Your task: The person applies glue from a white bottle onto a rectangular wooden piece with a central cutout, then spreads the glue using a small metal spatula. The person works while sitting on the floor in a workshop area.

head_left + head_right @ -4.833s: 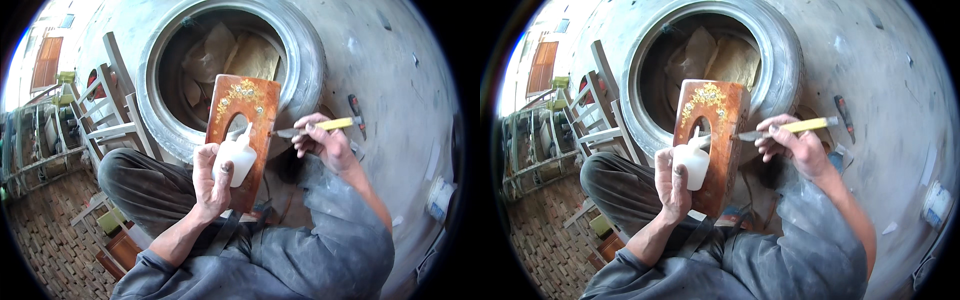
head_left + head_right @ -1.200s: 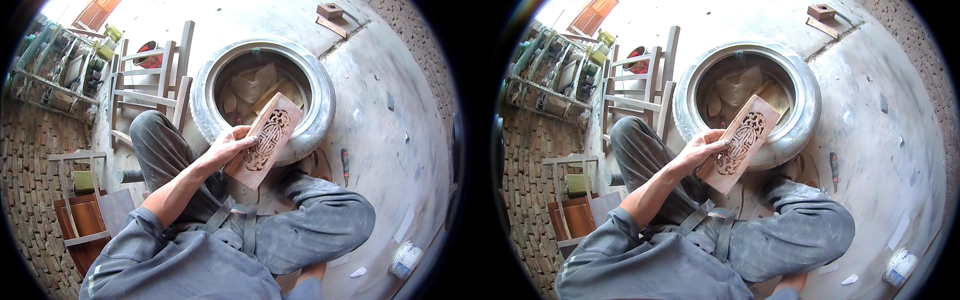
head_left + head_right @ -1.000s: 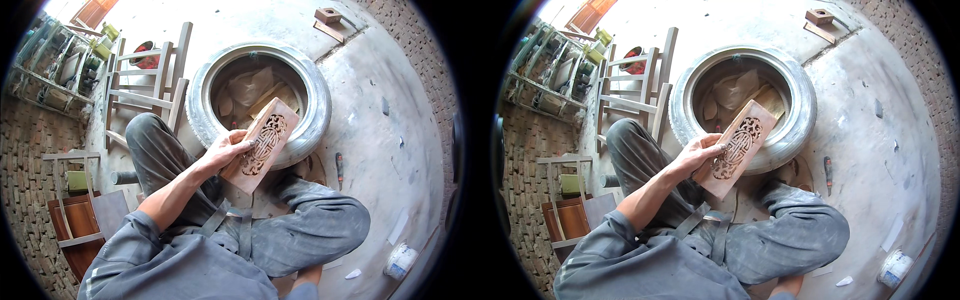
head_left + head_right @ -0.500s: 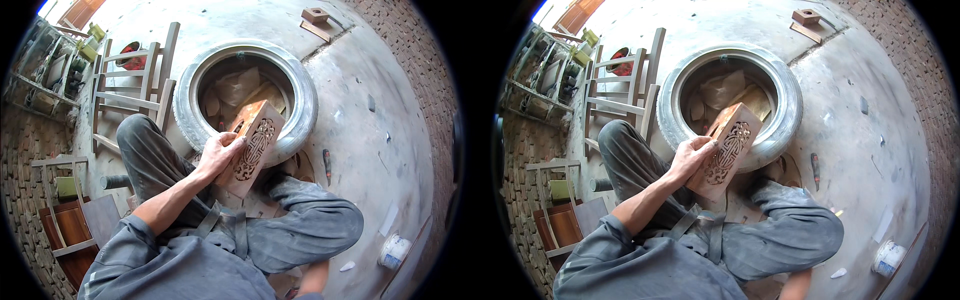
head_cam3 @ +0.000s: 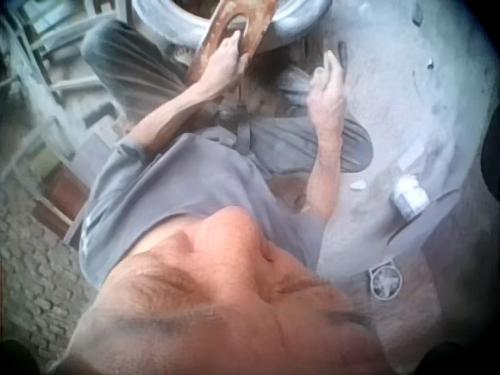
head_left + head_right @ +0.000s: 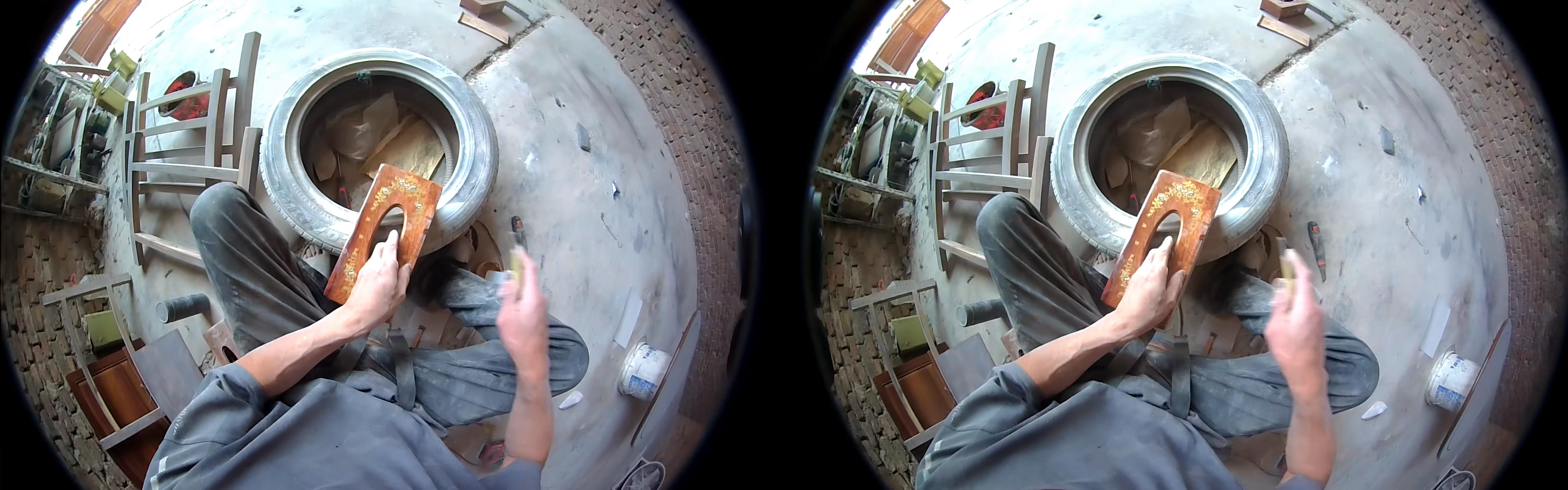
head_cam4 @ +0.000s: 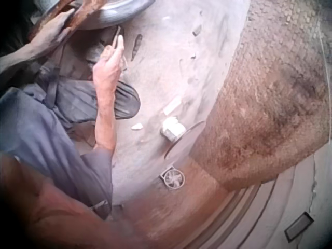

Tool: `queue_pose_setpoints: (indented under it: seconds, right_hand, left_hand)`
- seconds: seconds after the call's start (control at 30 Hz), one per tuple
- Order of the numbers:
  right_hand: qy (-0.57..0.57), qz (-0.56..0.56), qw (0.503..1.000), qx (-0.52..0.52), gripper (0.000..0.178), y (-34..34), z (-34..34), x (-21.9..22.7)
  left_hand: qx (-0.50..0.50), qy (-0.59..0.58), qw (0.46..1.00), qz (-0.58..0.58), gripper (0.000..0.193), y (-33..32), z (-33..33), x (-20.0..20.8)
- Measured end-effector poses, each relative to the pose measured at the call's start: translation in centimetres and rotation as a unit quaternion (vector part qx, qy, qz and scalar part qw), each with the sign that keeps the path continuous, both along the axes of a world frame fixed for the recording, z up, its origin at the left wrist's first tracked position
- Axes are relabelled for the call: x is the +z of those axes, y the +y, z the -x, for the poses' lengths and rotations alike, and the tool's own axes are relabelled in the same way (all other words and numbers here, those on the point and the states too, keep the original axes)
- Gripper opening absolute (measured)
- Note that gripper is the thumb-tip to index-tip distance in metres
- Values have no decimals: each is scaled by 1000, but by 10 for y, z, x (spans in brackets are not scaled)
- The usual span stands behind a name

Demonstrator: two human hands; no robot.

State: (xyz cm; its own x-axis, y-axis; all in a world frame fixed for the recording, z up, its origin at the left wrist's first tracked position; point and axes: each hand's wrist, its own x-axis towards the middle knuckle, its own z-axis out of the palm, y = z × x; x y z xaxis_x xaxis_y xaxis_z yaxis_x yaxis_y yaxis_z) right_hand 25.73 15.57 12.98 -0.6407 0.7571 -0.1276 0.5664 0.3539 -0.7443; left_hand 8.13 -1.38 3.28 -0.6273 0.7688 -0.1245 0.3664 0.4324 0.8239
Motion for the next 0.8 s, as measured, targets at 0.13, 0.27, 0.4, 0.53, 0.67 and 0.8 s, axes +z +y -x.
queue_pose_setpoints:
  seconds: [0.13,0.27,0.4,0.53,0.67,0.8]
  right_hand:
    - [-57,186,981,19,38,-27,47,-36]
    - [18,59,998,-20,31,-39,64,-67]
    - [113,-118,986,-5,34,-28,82,-82]
    - [72,-164,970,167,48,-33,89,-99]
    - [43,-200,969,137,55,-8,99,-114]
    - [21,-164,979,122,53,-12,103,-107]
  left_hand:
    - [-35,-6,999,19,62,-5,10,3]
    - [-91,-22,995,33,64,-15,18,-1]
    - [-96,4,995,41,60,-17,22,8]
    - [-94,31,995,24,54,-16,26,-1]
    - [-88,65,994,22,45,-13,31,-2]
    - [-89,83,992,22,42,-11,41,-3]
